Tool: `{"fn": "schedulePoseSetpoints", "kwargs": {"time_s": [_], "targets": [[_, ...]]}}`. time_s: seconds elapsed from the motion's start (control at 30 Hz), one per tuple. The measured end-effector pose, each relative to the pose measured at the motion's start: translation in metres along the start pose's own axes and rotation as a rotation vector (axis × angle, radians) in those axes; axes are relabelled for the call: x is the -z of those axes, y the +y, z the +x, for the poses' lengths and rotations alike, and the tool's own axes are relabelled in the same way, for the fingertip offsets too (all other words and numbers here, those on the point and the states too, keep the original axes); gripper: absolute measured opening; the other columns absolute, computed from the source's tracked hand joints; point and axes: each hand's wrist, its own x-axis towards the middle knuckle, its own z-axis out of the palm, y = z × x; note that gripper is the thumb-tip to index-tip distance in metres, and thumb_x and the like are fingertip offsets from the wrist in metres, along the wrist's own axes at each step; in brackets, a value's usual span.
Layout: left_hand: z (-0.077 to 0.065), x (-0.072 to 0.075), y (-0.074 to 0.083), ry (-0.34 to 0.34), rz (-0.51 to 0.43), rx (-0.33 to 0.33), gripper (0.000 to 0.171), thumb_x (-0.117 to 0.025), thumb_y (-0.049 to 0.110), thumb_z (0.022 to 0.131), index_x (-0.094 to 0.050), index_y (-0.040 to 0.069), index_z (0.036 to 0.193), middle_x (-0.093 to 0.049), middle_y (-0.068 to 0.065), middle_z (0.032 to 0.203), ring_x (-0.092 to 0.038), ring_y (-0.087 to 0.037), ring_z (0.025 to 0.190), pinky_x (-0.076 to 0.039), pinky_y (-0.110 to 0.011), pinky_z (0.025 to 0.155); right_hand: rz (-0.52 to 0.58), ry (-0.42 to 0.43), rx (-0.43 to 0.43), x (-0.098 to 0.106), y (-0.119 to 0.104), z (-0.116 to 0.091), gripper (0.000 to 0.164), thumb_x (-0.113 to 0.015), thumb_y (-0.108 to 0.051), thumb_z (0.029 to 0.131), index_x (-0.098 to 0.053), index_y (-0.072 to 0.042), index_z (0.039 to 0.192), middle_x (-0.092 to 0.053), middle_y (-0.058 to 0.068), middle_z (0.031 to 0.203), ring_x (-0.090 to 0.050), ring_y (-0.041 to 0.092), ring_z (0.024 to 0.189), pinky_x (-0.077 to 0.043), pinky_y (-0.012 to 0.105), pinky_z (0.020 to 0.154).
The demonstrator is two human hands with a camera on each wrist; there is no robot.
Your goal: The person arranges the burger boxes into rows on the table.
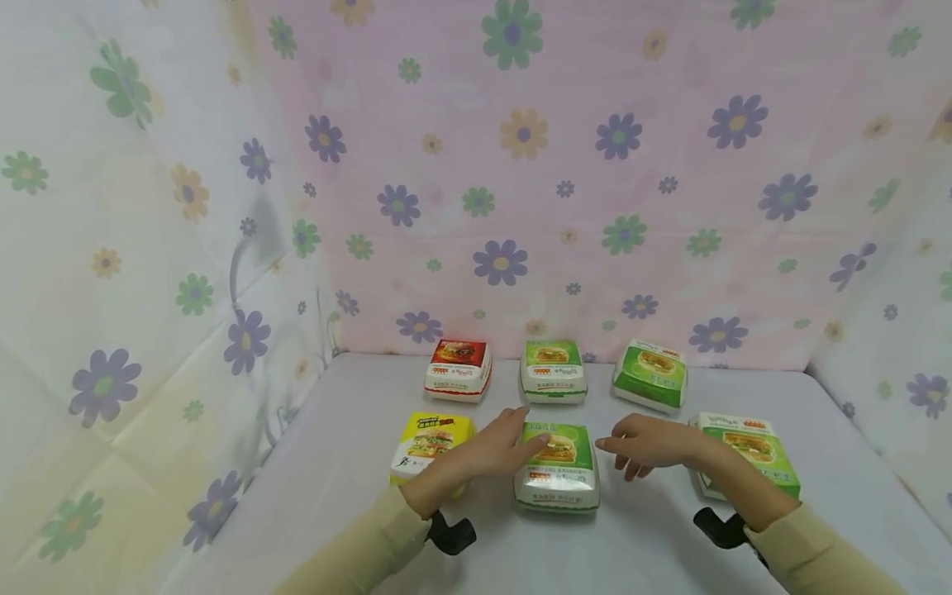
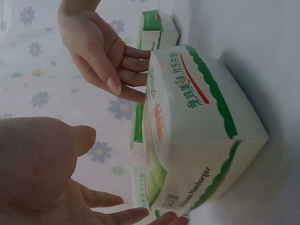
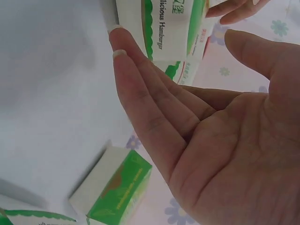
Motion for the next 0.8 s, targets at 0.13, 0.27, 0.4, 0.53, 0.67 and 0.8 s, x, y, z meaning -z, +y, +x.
{"fn": "schedulePoseSetpoints", "kwargs": {"time_s": [0.13,0.27,0.4,0.53,0.67,0.8], "targets": [[0.007,0.002,0.009,0.016,0.021,-0.035,0.075,-0.046,0.052,0.107,-0.029,0.001,0.159,-0.034,-0.023,0.161,-0.036,-0.034,0.148,-0.035,-0.051,0.118,-0.021,0.007,0.001,0.010,0.002,-0.004,0.043,-0.058,-0.035,0.105,-0.063,0.005,0.120,-0.071,0.014,0.101,-0.071,0.024,0.086,-0.060,0.043,0.079],[0.014,0.002,0.016,0.016,0.039,-0.038,0.075,-0.046,0.053,0.106,-0.029,0.003,0.160,-0.030,-0.019,0.164,-0.032,-0.032,0.151,-0.032,-0.051,0.120,-0.043,0.021,0.003,0.021,0.004,-0.012,0.050,-0.060,-0.038,0.104,-0.058,0.005,0.128,-0.070,0.012,0.104,-0.070,0.025,0.091,-0.059,0.046,0.083],[0.023,0.003,0.020,-0.005,0.088,-0.059,0.072,-0.053,0.051,0.104,-0.034,0.008,0.159,-0.035,-0.015,0.162,-0.036,-0.032,0.148,-0.036,-0.051,0.118,-0.062,0.036,0.041,0.034,0.004,-0.021,0.049,-0.060,-0.037,0.104,-0.059,0.005,0.128,-0.070,0.009,0.105,-0.070,0.027,0.095,-0.059,0.046,0.083],[0.032,0.003,0.019,-0.057,0.146,-0.081,0.069,-0.061,0.049,0.101,-0.041,0.015,0.157,-0.041,-0.010,0.159,-0.040,-0.029,0.146,-0.038,-0.050,0.116,-0.051,0.040,0.072,0.042,0.005,-0.027,0.039,-0.058,-0.033,0.105,-0.063,0.002,0.122,-0.069,0.007,0.103,-0.070,0.027,0.096,-0.059,0.046,0.084],[0.035,0.002,0.016,-0.084,0.189,-0.081,0.066,-0.065,0.046,0.100,-0.046,0.014,0.154,-0.046,-0.008,0.156,-0.044,-0.027,0.143,-0.040,-0.048,0.114,-0.054,0.046,0.076,0.046,0.007,-0.031,0.042,-0.058,-0.033,0.105,-0.063,0.003,0.126,-0.069,0.007,0.105,-0.070,0.026,0.097,-0.059,0.047,0.086],[0.033,0.000,0.016,-0.079,0.226,-0.058,0.065,-0.066,0.046,0.099,-0.048,0.013,0.152,-0.049,-0.008,0.153,-0.046,-0.029,0.140,-0.042,-0.049,0.113,-0.063,0.044,0.087,0.055,0.010,-0.036,0.043,-0.057,-0.031,0.106,-0.062,0.006,0.129,-0.069,0.008,0.108,-0.070,0.026,0.097,-0.059,0.046,0.084]]}}
